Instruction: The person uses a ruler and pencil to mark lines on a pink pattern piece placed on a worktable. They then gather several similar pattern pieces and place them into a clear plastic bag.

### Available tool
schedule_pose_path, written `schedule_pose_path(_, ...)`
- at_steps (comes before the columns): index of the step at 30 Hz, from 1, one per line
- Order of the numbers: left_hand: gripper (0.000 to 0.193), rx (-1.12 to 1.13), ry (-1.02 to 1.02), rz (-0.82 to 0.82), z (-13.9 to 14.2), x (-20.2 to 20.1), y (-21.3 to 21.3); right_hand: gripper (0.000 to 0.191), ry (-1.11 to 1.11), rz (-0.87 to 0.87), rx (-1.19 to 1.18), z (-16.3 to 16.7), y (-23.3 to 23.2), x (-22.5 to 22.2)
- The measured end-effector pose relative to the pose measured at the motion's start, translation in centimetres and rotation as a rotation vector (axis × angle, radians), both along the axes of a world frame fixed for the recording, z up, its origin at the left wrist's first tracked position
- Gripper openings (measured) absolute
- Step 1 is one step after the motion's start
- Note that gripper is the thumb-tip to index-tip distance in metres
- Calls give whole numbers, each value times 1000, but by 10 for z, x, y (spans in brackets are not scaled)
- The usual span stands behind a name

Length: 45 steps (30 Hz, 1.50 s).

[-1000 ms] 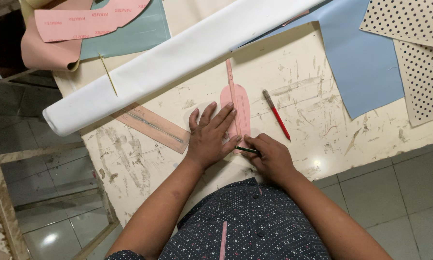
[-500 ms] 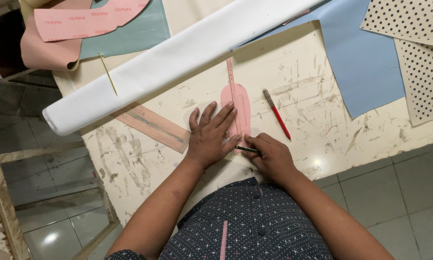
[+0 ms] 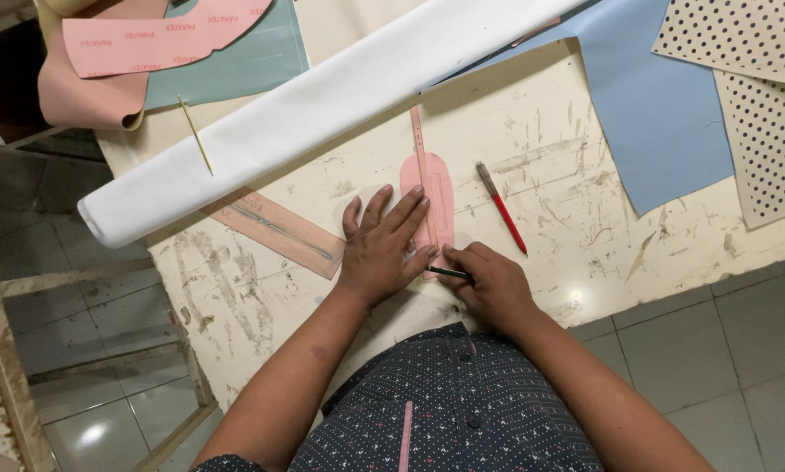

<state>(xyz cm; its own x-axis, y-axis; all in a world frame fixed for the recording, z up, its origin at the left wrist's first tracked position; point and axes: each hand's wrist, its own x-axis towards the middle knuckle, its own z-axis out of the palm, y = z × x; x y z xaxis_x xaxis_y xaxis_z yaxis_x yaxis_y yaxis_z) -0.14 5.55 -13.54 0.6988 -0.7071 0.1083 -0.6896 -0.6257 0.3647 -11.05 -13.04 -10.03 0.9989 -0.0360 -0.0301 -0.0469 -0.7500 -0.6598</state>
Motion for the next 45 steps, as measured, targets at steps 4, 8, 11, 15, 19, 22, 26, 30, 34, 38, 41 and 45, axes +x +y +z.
schedule_pose_path(4, 67, 2, -13, -1, -1, 0, 0, 40, 13, -1, -5, 0, 0, 0)
schedule_pose_path(8, 67, 8, -10, -2, -2, 0, -1, 40, 24, 0, -17, 0, 0, 0)
schedule_pose_path(11, 67, 18, -26, -7, -2, 0, -1, 40, 19, -4, -20, -1, 0, 0)
schedule_pose_path(15, 67, 23, -44, -12, -2, 0, -1, 39, 13, -5, -17, -2, 0, 0)
schedule_pose_path(19, 67, 9, -9, -9, -1, 1, -1, 39, -4, -10, -1, -2, 0, -1)
schedule_pose_path(22, 67, 7, -6, -9, -1, 0, 0, 40, 26, -20, -1, -2, 1, 0)
schedule_pose_path(26, 66, -4, -13, -11, -1, 0, 0, 39, 2, -15, -19, -1, 1, 0)
schedule_pose_path(30, 67, 4, -30, -13, -1, 0, 0, 40, 8, -24, -11, 0, 2, 0)
schedule_pose_path(34, 67, -3, -18, -5, 0, 0, 0, 41, 8, -20, 1, -1, 1, 0)
schedule_pose_path(38, 67, -16, -22, -3, 1, 0, 0, 43, 32, -36, 18, 0, 1, 1)
schedule_pose_path(41, 65, -4, -45, 0, 0, 0, 0, 49, 123, -47, 22, 3, 1, 4)
schedule_pose_path(45, 60, 14, -84, 12, -1, 0, -1, 55, 198, -35, 17, 8, 1, 9)
